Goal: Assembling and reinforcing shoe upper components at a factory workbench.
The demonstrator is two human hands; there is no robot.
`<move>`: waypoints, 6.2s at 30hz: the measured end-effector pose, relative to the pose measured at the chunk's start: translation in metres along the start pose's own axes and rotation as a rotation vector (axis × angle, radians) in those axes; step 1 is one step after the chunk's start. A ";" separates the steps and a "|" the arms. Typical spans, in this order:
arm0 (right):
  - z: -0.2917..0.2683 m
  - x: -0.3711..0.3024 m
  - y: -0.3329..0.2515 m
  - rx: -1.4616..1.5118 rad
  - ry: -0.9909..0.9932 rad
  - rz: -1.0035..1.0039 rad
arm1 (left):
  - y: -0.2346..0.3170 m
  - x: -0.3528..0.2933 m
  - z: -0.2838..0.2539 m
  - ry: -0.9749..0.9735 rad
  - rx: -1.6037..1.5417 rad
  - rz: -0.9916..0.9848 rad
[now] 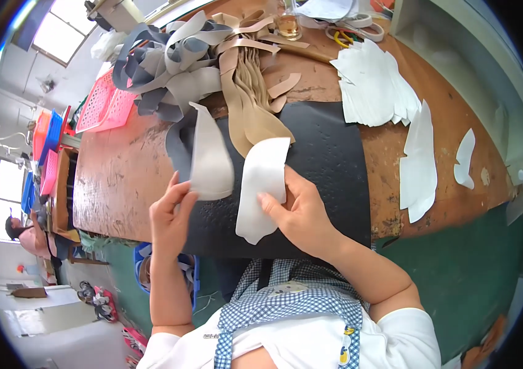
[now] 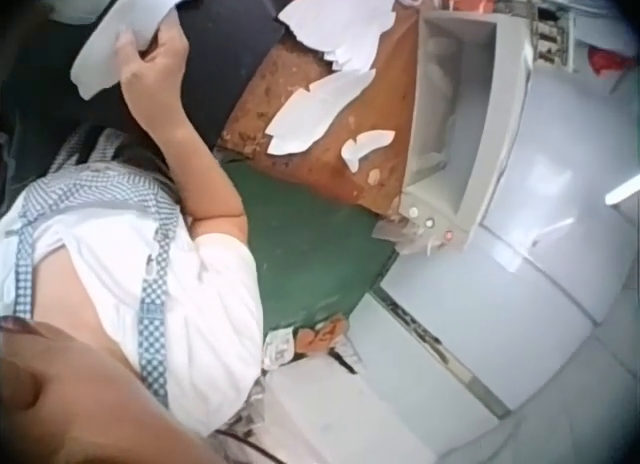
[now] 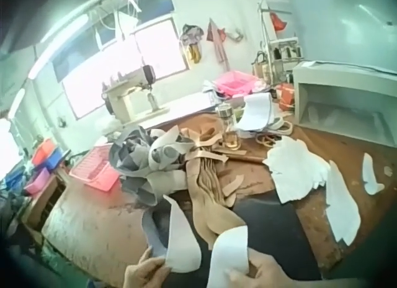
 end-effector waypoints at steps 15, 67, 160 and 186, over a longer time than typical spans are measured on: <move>0.028 0.013 -0.013 -0.197 0.056 -0.183 | -0.002 -0.009 0.040 -0.097 -0.535 -0.267; 0.060 0.035 0.029 -0.279 -0.153 -0.009 | -0.056 -0.046 0.024 -0.094 -0.614 -0.415; 0.019 0.014 0.020 -0.103 -0.096 0.134 | -0.022 -0.039 0.056 -0.116 -0.506 -0.354; 0.019 0.015 0.028 -0.091 -0.138 0.160 | -0.028 -0.040 0.055 -0.104 -0.537 -0.391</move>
Point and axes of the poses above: each hand's wrist, its own x-axis towards the middle knuckle, its own z-axis out of the palm, y = z × x, the point moved 10 cm from there along x, towards the middle knuckle, and after that the axes turned 8 degrees about x, right-handed, at the moved point
